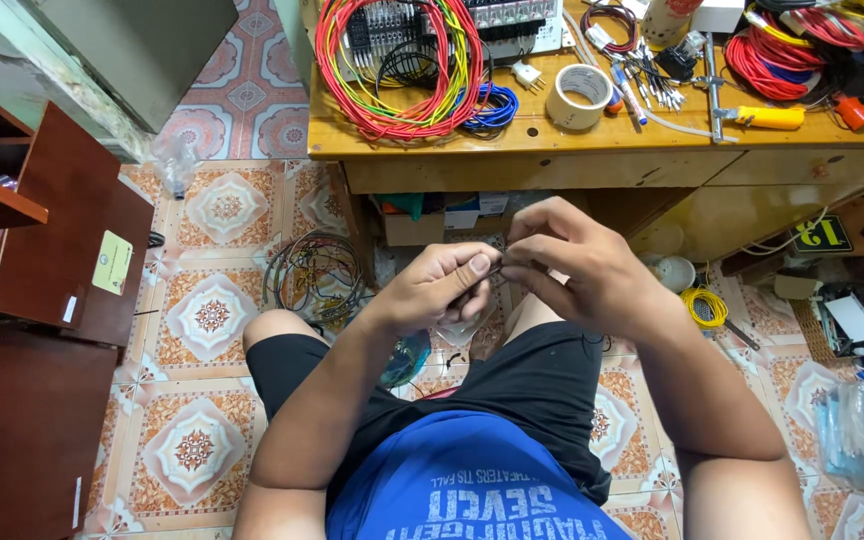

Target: Bundling electrical wires with tape and labeling them with a marker

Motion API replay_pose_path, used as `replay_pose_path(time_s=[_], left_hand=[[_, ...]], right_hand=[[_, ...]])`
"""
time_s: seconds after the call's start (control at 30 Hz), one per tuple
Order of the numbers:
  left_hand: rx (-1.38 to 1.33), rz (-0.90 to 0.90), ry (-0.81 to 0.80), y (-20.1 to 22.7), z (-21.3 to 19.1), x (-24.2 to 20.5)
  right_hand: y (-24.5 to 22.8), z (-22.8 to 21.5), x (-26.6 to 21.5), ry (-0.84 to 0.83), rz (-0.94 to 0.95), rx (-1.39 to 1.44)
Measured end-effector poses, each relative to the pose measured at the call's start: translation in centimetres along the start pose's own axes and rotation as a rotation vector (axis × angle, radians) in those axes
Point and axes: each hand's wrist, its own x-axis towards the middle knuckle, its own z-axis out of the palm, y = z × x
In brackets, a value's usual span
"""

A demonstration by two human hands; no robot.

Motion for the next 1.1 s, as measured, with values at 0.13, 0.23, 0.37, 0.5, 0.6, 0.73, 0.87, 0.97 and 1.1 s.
replay_pose_path(time_s=[0.13,0.23,0.37,0.5,0.6,0.73,0.87,0.97,1.1], left_hand=[[0.005,-0.01,0.001,1.8,0.7,0.1],[0.088,0.011,0.02,0.9,0.3,0.5],[0.141,0.063,0.043,1.3,-0.3,0.8],[0.213,0.066,0.019,1.8,-0.8,0.8],[0.149,0.001,0.054,2.5,-0.9,1.0],[0.111,-0.025,0.115,2.6,-1.5,1.6],[0.046,-0.018,0.141,3.4,-0.6,1.6],[-0.028,-0.046,0.124,2.5,-0.8,1.6],[-0.094,-0.085,0.156,2.8,-1.8,1.4]], right_hand=[[-1.5,-0.7,1.4,-0.124,0.01,-0.022],[-0.9,-0.4,1.5,-0.184,-0.011,-0.065],[0.6,-0.8,1.6,-0.131,0.02,-0.017],[1.0,-1.9,2.5,-0.171,0.027,0.069],[1.8,-0.5,1.5,-0.16,0.063,0.041],[4.0,0.1,1.0,-0.175,0.048,-0.103],[5.9,1.0,0.2,-0.118,-0.006,-0.317],[6.3,0.9,0.2,-0.117,0.013,-0.314],[6.9,-1.3,0.6,-0.118,0.195,-0.021]])
